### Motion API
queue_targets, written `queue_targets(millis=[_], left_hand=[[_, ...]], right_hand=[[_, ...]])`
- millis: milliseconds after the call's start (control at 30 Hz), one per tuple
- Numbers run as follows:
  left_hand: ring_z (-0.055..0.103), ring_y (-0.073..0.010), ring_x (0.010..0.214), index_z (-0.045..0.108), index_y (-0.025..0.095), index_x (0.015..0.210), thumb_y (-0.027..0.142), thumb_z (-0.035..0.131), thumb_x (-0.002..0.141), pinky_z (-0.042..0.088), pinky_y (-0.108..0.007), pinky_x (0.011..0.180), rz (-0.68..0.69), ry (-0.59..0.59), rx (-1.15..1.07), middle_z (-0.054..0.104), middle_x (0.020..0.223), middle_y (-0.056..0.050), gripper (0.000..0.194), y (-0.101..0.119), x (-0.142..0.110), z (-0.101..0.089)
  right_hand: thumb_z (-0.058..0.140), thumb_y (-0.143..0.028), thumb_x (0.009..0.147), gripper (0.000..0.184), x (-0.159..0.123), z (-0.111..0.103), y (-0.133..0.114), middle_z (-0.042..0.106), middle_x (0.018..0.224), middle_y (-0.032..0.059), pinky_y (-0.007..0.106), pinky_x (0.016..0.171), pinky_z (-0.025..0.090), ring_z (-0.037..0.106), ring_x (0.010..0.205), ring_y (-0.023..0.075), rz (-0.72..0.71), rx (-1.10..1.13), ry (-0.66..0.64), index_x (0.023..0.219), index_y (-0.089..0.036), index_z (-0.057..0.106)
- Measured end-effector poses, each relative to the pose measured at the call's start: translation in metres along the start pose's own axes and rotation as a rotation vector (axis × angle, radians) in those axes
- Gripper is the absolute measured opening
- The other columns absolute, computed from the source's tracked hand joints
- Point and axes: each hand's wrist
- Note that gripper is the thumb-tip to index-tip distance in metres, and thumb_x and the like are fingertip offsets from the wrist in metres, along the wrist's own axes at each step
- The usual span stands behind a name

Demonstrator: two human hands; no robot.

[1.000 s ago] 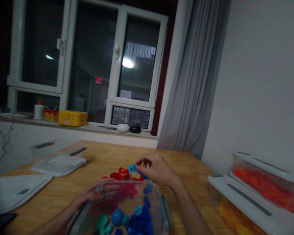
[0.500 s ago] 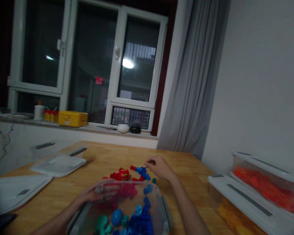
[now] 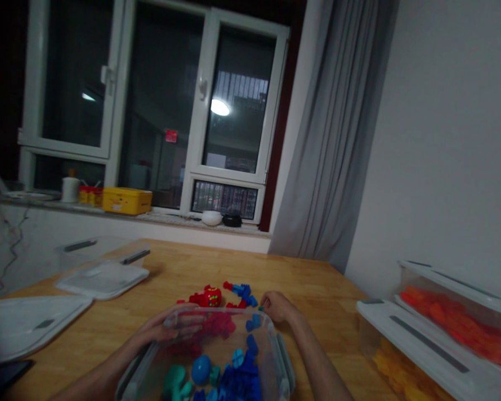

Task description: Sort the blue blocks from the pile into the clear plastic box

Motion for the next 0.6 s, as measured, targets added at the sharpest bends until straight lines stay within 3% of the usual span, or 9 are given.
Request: queue_targets(millis=[200, 400, 600], left_hand=[[0.069, -0.0345, 0.118, 0.076, 0.017, 0.116, 0.013, 0.073, 0.071, 0.052, -0.044, 0.101, -0.007, -0.03, -0.023, 0.076, 0.123, -0.016, 0.046, -0.001, 0.002, -0.001], [0.067, -0.0367, 0.12, 0.075, 0.016, 0.118, 0.015, 0.069, 0.074, 0.051, -0.047, 0.102, 0.009, -0.004, -0.016, 0.075, 0.126, -0.016, 0.044, 0.002, -0.004, 0.006], [0.064, -0.0388, 0.124, 0.073, 0.016, 0.122, 0.014, 0.067, 0.072, 0.048, -0.052, 0.105, 0.022, 0.005, -0.03, 0.073, 0.129, -0.017, 0.05, -0.005, -0.001, -0.005]], right_hand=[[0.073, -0.02, 0.084, 0.007, 0.004, 0.004, -0.005, 0.072, 0.078, -0.0015, 0.03, 0.07, 0.055, 0.068, 0.074, 0.0152, -0.028, 0.02, -0.028, 0.085, -0.013, 0.072], [0.073, -0.021, 0.085, 0.008, 0.004, 0.005, -0.005, 0.072, 0.079, -0.0013, 0.03, 0.069, 0.054, 0.068, 0.075, 0.0149, -0.029, 0.03, -0.025, 0.087, -0.014, 0.071], [0.073, -0.015, 0.081, 0.004, 0.0, 0.003, -0.01, 0.07, 0.073, -0.0029, 0.026, 0.062, 0.051, 0.065, 0.066, 0.0128, -0.031, 0.039, -0.04, 0.084, -0.013, 0.072]])
Point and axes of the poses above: each hand's wrist, its own x-axis towards the middle knuckle, its own z-axis out of the palm, y = z × x
